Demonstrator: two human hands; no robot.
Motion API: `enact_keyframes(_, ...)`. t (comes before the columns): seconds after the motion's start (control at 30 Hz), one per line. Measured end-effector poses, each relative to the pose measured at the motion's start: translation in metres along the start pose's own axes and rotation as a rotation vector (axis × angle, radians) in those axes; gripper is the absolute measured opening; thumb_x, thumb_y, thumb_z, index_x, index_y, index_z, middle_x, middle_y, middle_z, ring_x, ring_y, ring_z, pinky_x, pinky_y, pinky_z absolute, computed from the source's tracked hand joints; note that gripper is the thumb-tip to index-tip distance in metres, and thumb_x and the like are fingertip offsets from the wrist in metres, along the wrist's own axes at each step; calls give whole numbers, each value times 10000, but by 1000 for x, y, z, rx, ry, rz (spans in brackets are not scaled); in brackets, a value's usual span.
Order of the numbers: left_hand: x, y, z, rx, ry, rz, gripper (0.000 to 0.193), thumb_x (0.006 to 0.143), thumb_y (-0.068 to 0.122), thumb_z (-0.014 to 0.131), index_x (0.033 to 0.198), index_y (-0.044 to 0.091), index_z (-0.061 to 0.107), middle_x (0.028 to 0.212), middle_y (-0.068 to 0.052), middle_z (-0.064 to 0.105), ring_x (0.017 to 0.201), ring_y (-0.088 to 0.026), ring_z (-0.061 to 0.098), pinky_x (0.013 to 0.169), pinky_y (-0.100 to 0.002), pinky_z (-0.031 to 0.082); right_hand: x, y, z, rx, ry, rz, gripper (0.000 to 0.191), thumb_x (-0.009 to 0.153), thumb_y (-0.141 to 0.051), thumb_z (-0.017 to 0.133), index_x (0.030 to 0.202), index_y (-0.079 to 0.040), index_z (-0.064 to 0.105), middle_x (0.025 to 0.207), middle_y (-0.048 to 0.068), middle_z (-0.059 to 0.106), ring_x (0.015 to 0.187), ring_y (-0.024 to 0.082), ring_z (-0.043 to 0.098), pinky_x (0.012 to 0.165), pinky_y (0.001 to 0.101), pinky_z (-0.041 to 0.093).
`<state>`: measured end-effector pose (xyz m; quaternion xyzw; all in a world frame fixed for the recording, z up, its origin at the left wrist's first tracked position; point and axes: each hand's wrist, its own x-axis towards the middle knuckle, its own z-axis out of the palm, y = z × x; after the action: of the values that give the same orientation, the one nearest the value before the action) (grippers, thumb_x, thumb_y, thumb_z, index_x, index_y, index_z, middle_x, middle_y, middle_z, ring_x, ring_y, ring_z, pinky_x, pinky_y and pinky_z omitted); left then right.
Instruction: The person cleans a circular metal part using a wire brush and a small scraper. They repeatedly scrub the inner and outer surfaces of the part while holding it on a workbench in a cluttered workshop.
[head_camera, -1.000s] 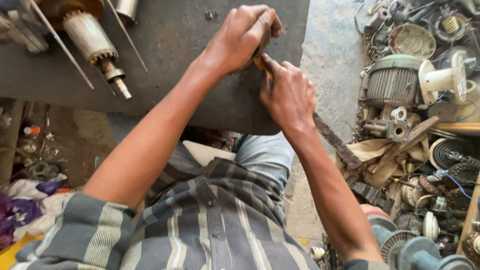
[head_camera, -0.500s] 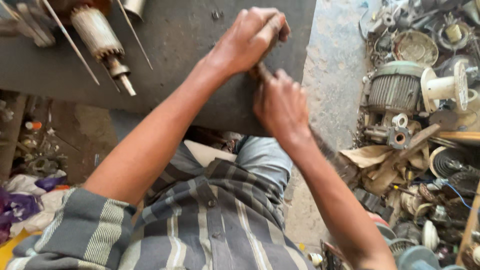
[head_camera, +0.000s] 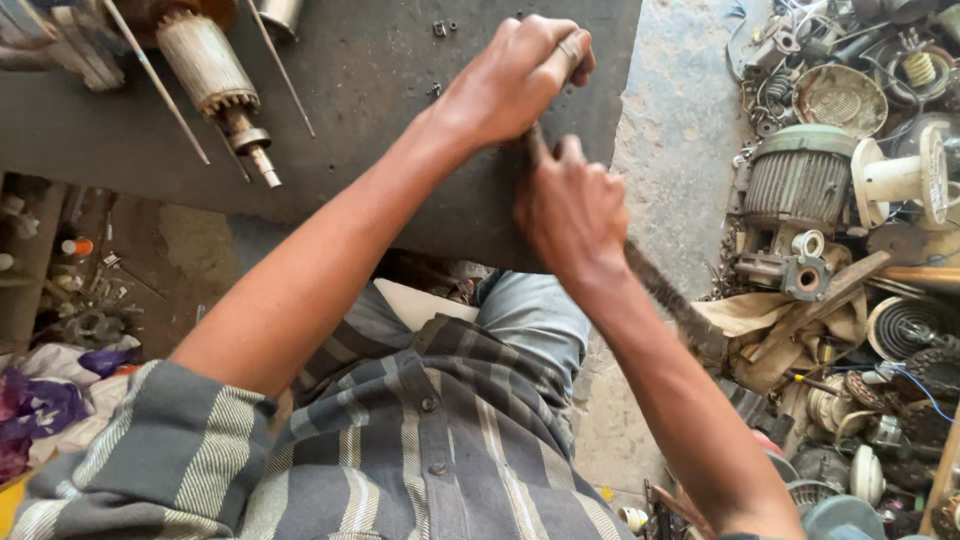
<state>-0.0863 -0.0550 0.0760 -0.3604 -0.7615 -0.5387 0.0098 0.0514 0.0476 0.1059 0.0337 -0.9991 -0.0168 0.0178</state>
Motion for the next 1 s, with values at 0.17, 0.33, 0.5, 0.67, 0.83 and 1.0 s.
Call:
enact_keyframes(0.17,11,-14,-2,-98,-8,-95,339,1069,206,482,961,14,740,888,-83,787,844,-177,773,778,-328,586,1,2,6,52,76,5,554,895,-154,631,1446,-107,600,838,185,658,571,339,692,504,468,558)
enact_keyframes(0.33,3,-24,-5,-293,99,-184,347,1042,222,490,928,-3,728,848,-85,788,825,-168,779,750,-323,613,1,-3,6,156,23,119,450,996,-142,588,1443,-101,616,926,198,664,655,356,712,541,481,565)
enact_keyframes(0.5,-1,-25,-2,-297,187,-242,368,1036,236,476,907,5,731,825,-76,794,810,-160,782,750,-321,611,2,-7,0,213,25,144,448,951,-193,623,1395,-135,644,893,185,668,694,392,708,630,544,549)
enact_keyframes(0.67,3,-23,5,-228,243,-270,375,1019,245,484,884,4,738,798,-81,798,787,-162,786,732,-330,603,3,-9,-6,244,23,124,445,930,-201,633,1367,-123,657,904,201,667,721,413,697,648,554,542)
enact_keyframes(0.83,-5,-15,11,-239,364,-303,368,1013,243,472,919,3,734,820,-83,802,795,-163,791,739,-329,601,1,-13,-5,287,92,188,406,954,-197,632,1343,-92,677,926,211,684,771,410,704,673,557,538)
enact_keyframes(1.0,-30,-3,11,-229,497,-292,411,1060,260,444,967,0,748,891,-81,807,847,-159,771,793,-314,582,-6,-20,-2,397,71,239,394,924,-203,649,1307,-129,696,912,198,692,791,428,695,692,559,535)
